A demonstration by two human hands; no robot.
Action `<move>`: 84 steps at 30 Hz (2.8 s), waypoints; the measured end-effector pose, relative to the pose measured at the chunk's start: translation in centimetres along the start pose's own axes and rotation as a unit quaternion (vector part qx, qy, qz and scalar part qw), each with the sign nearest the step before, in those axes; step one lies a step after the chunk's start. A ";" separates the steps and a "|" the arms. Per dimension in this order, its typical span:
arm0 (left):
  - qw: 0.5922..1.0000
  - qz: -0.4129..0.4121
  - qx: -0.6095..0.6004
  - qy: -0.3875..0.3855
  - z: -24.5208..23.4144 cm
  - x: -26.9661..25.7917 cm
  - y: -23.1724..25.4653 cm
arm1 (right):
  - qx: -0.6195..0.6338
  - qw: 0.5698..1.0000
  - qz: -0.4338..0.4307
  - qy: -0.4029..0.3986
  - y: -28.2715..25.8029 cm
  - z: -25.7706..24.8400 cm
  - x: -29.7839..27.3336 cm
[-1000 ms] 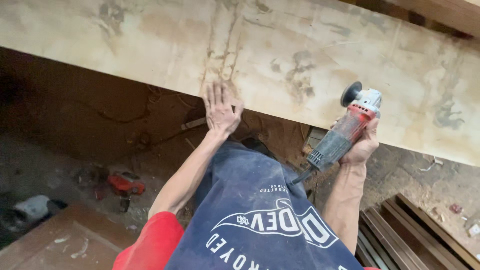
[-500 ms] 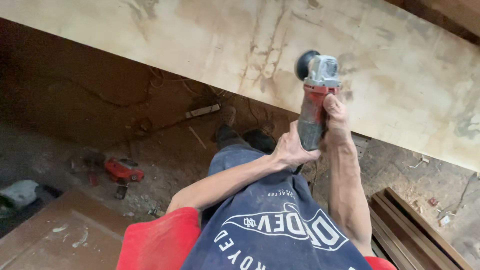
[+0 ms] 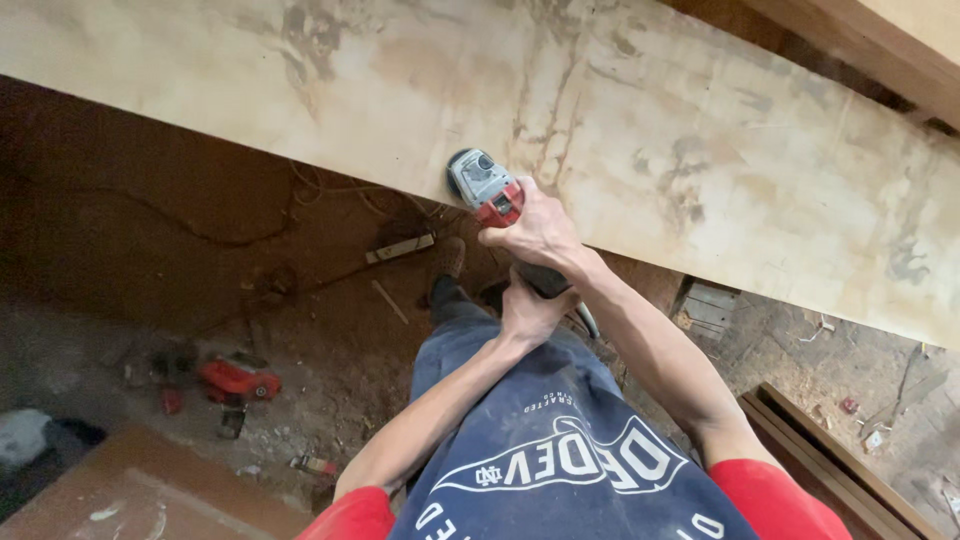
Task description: The person uses an orbital sander to smooth the surface of a large wooden board. They move the sander across the board in overlapping passes while keeping one hand on the wood for stability.
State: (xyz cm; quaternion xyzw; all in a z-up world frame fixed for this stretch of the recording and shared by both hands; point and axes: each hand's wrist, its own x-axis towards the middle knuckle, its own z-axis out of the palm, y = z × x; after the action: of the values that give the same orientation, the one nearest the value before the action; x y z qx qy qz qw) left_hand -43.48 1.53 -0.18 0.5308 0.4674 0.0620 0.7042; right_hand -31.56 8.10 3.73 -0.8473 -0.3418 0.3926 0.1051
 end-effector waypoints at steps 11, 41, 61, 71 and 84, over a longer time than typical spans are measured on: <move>0.887 0.254 0.334 0.195 -8.0 11.2 1.0 | 0.071 0.997 0.015 0.023 0.3 -9.3 7.1; 0.818 0.205 0.476 0.249 -6.7 20.5 1.1 | 0.205 0.976 -0.006 0.072 -4.8 -12.7 17.9; 0.807 0.208 0.509 0.215 -7.0 19.8 1.9 | 0.359 0.872 0.178 0.281 18.0 -21.7 10.3; 0.799 0.232 0.512 0.213 -7.4 20.0 1.7 | 0.145 0.971 0.101 0.163 6.5 -12.2 10.8; 0.804 0.208 0.527 0.180 -7.3 19.1 2.5 | 0.343 0.854 0.276 0.278 22.2 -15.5 -7.1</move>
State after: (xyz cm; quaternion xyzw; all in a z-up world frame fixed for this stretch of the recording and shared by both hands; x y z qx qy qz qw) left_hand -37.12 18.82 -9.46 0.8840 0.4246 0.0461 0.1899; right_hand -12.35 -11.69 8.44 -0.8906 0.1059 0.2461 0.3674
